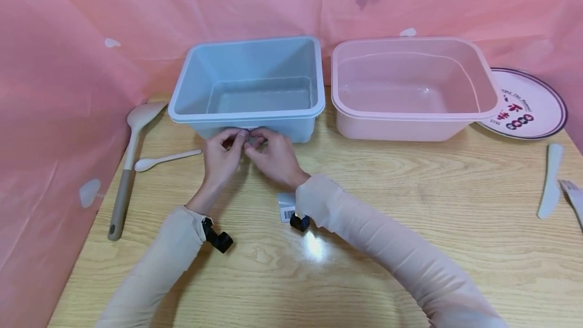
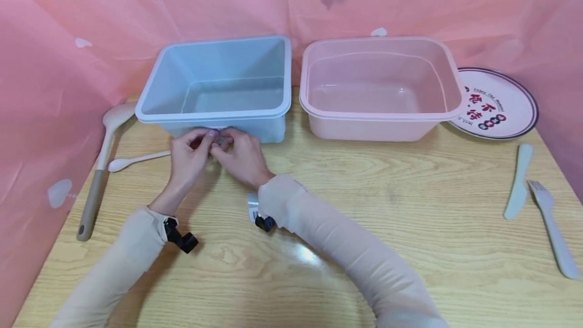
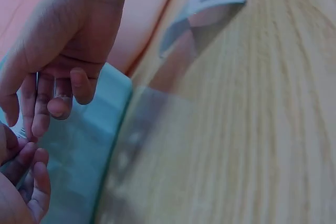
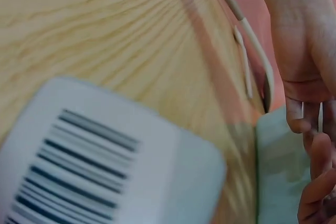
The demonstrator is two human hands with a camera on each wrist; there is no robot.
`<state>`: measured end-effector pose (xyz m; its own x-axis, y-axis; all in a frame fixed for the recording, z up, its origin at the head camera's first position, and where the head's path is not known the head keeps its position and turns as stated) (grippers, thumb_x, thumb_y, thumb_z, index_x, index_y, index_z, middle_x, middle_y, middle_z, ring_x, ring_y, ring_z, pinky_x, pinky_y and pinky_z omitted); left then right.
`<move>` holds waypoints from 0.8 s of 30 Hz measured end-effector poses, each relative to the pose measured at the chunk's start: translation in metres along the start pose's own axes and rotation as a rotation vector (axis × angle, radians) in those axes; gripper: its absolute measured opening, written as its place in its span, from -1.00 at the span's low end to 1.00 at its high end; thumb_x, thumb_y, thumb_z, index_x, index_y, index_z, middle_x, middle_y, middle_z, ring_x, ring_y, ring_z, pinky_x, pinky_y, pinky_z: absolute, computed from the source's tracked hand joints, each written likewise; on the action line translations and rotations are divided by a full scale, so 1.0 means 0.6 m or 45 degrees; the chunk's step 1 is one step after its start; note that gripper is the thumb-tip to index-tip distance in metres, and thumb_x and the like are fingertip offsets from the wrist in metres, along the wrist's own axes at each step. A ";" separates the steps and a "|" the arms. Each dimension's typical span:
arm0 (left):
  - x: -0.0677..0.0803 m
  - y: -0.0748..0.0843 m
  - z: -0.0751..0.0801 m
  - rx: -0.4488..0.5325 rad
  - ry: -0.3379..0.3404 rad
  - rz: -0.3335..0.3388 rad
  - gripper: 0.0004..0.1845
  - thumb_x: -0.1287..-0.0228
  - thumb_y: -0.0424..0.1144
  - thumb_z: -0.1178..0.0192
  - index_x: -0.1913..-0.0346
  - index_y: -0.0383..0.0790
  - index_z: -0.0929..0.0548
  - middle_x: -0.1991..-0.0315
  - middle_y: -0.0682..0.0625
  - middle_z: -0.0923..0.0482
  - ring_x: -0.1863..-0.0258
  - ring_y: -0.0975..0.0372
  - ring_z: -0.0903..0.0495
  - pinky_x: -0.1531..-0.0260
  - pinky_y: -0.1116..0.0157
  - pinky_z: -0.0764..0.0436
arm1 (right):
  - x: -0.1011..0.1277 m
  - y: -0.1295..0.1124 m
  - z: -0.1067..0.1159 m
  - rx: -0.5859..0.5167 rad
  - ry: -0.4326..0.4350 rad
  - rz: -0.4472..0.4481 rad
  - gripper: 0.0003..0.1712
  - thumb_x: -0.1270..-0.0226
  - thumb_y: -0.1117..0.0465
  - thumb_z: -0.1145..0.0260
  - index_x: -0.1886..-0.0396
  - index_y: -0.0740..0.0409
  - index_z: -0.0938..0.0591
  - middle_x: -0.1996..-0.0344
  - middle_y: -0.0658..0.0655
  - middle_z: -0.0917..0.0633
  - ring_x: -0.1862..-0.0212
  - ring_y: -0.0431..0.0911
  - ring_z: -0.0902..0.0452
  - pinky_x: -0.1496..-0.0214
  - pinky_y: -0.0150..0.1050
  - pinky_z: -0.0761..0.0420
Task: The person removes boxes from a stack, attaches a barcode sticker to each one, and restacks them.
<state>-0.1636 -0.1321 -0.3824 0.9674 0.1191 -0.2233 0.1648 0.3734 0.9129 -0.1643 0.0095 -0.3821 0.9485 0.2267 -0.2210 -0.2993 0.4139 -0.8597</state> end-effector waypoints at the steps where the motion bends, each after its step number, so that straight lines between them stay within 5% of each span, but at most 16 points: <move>1: 0.000 0.002 0.000 0.007 0.001 0.001 -0.79 -0.36 -0.38 -0.12 0.17 -0.49 -0.70 0.29 -0.37 -0.67 0.42 0.17 -0.58 0.54 0.59 -0.48 | 0.000 -0.001 0.001 -0.001 0.002 -0.005 -0.70 -0.26 0.19 -0.27 0.04 0.18 -0.67 0.36 0.09 -0.73 0.49 -0.22 -0.55 0.43 -0.45 -0.50; 5: 0.000 0.005 0.003 0.017 0.013 -0.018 -0.78 -0.37 -0.40 -0.11 0.17 -0.52 -0.69 0.28 -0.39 -0.67 0.33 -0.07 -0.61 0.47 0.60 -0.48 | 0.001 -0.001 0.003 -0.007 0.015 -0.043 -0.70 -0.24 0.24 -0.26 0.04 0.19 -0.68 0.40 0.08 -0.72 0.53 -0.22 -0.51 0.45 -0.43 -0.47; 12: 0.003 -0.005 0.004 -0.009 0.019 -0.036 -0.81 -0.34 -0.35 -0.17 0.21 -0.43 -0.73 0.37 -0.30 -0.68 0.52 0.30 -0.53 0.58 0.54 -0.49 | -0.001 -0.003 -0.001 -0.036 -0.067 -0.081 -0.68 -0.28 0.23 -0.21 0.00 0.17 -0.65 0.38 0.07 -0.71 0.49 -0.23 -0.54 0.41 -0.44 -0.51; 17: 0.004 -0.005 0.004 -0.038 -0.001 -0.066 -0.82 -0.32 -0.34 -0.19 0.26 -0.40 -0.74 0.38 -0.28 -0.69 0.48 0.32 -0.55 0.48 0.55 -0.48 | -0.004 0.000 0.019 -0.038 -0.107 -0.040 -0.69 -0.27 0.31 -0.15 0.02 0.20 -0.66 0.40 0.08 -0.69 0.56 -0.22 -0.48 0.48 -0.41 -0.48; 24: 0.011 -0.012 0.010 -0.021 -0.134 -0.031 -0.83 -0.32 -0.37 -0.19 0.23 -0.43 -0.73 0.34 -0.32 -0.69 0.47 0.34 -0.59 0.49 0.56 -0.55 | 0.013 0.016 0.071 -0.058 -0.276 0.024 -0.71 -0.32 0.35 -0.13 0.00 0.32 -0.61 0.42 0.22 -0.70 0.60 -0.16 -0.54 0.58 -0.32 -0.56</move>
<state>-0.1576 -0.1394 -0.3885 0.9782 0.0131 -0.2075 0.1860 0.3906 0.9016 -0.1644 0.0527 -0.3725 0.8968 0.4205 -0.1376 -0.3074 0.3686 -0.8773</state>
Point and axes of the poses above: each hand's wrist, its own x-axis away from the middle knuckle, its own z-axis out of the back of the hand, y = z × x, the point moved 1 cm from there along -x, towards the middle knuckle
